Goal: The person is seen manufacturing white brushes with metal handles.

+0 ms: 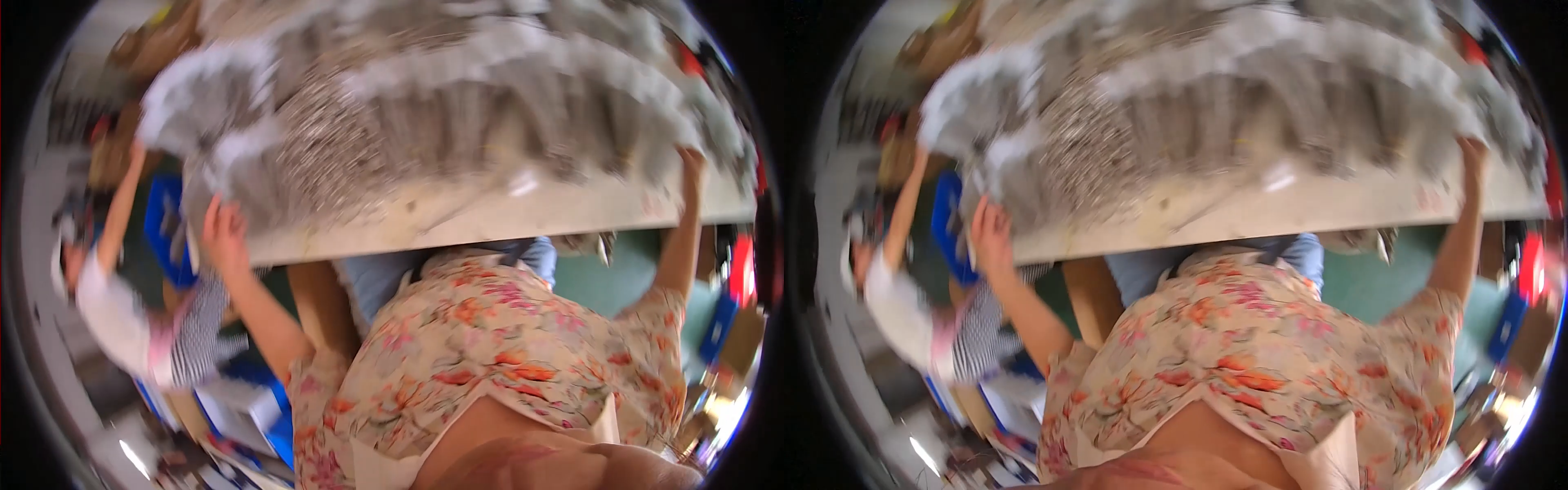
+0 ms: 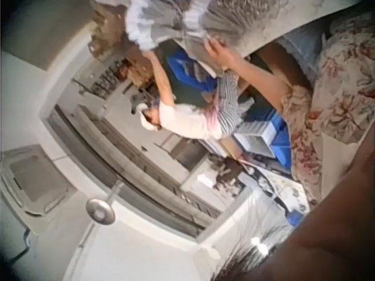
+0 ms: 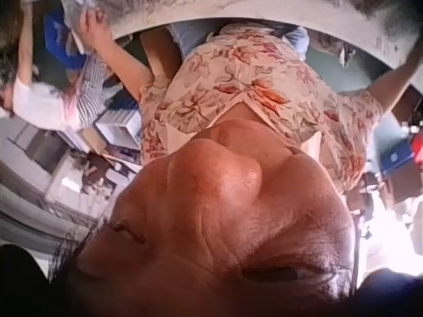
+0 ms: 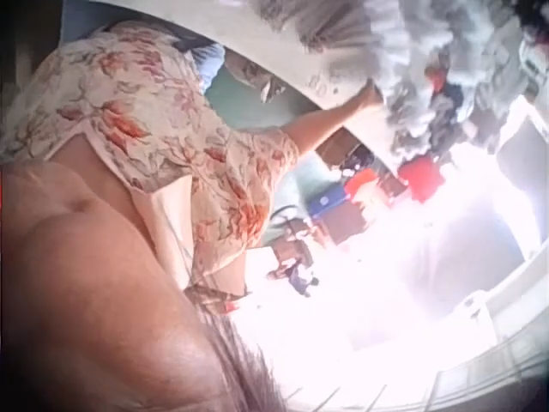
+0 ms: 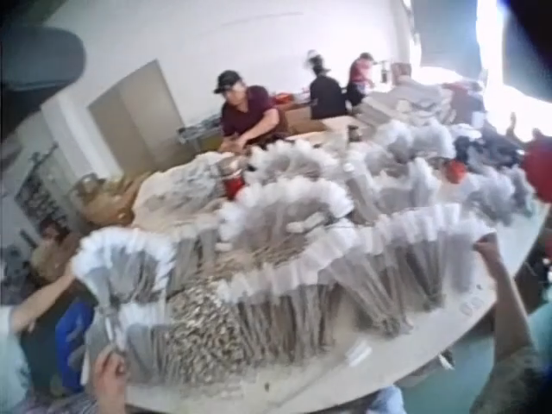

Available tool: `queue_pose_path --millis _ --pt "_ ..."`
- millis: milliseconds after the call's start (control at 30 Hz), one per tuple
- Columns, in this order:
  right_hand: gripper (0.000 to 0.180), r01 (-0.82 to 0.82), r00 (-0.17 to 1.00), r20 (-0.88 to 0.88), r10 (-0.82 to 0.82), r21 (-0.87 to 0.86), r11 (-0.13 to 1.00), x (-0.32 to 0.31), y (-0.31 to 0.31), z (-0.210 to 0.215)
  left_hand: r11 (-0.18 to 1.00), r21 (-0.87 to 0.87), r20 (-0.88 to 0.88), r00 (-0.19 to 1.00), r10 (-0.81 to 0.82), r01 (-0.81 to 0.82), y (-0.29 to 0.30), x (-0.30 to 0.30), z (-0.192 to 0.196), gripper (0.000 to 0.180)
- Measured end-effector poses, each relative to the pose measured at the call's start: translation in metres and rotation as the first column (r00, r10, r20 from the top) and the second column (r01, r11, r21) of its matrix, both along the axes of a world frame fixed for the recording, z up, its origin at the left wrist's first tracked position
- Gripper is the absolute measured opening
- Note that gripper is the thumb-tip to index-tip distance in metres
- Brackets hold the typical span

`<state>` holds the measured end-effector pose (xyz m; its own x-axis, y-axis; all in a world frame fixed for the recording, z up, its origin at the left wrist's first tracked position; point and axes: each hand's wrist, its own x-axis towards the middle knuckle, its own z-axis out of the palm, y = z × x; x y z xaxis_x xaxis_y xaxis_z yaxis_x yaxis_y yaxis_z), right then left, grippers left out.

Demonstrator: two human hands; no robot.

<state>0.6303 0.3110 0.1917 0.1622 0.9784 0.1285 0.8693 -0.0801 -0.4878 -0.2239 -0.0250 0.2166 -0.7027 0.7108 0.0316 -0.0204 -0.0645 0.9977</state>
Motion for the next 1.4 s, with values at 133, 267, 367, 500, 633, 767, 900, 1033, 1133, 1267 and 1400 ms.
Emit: queue_pose_path --millis 133,267,367,500,633,767,900,1033,1133,1267,1400 --pt "0.036 0.154 0.933 0.234 -0.275 0.432 0.889 0.048 0.039 0.018 0.991 0.086 0.041 0.994 0.099 -0.102 0.004 0.029 0.001 0.03" --pt "0.04 -0.279 0.946 0.319 0.063 0.698 0.66 -0.033 0.035 0.109 0.985 0.166 0.348 0.932 -0.097 0.041 0.006 0.053 -0.001 0.026" --pt "0.041 -0.348 0.905 0.041 0.422 0.643 0.682 -0.218 -0.035 0.125 0.961 0.265 0.485 0.85 -0.207 0.083 0.039 0.096 0.005 0.027" --pt "0.029 -0.72 0.296 -0.475 0.829 0.459 0.52 -0.42 -0.094 0.091 0.926 0.291 0.298 0.897 -0.326 0.24 0.055 0.154 0.023 0.027" --pt "0.022 -0.735 -0.156 -0.877 0.455 0.411 0.54 -0.53 -0.166 0.076 0.922 0.137 -0.203 0.921 -0.332 0.363 0.079 0.196 0.037 0.016" --pt "0.027 -0.792 -0.027 -0.871 0.491 0.319 0.521 -0.541 -0.198 0.084 0.955 0.129 -0.627 0.768 -0.131 0.269 0.083 0.2 0.032 0.012" --pt "0.031 -0.663 0.181 -0.704 0.687 0.429 0.614 -0.511 -0.169 0.061 0.885 0.431 -0.523 0.848 0.085 0.177 0.075 0.201 0.027 0.006" --pt "0.029 -0.735 -0.108 -0.994 0.001 0.081 0.674 -0.518 -0.181 0.039 0.884 0.299 -0.602 0.79 -0.119 0.361 0.073 0.216 -0.007 0.015" --pt "0.024 -0.74 -0.322 -0.89 -0.322 0.025 0.672 -0.517 -0.172 0.031 0.854 0.261 -0.835 0.549 -0.034 0.45 0.089 0.225 -0.02 0.03" --pt "0.021 -0.823 -0.281 -0.949 -0.142 0.162 0.544 -0.492 -0.143 0.04 0.882 0.229 -0.897 0.442 0.027 0.411 0.096 0.193 0.001 0.049" --pt "0.018 -0.939 0.213 -0.826 0.522 -0.025 0.343 -0.498 -0.155 0.051 0.733 0.428 -0.417 0.835 -0.359 0.529 0.124 0.188 0.034 0.061"
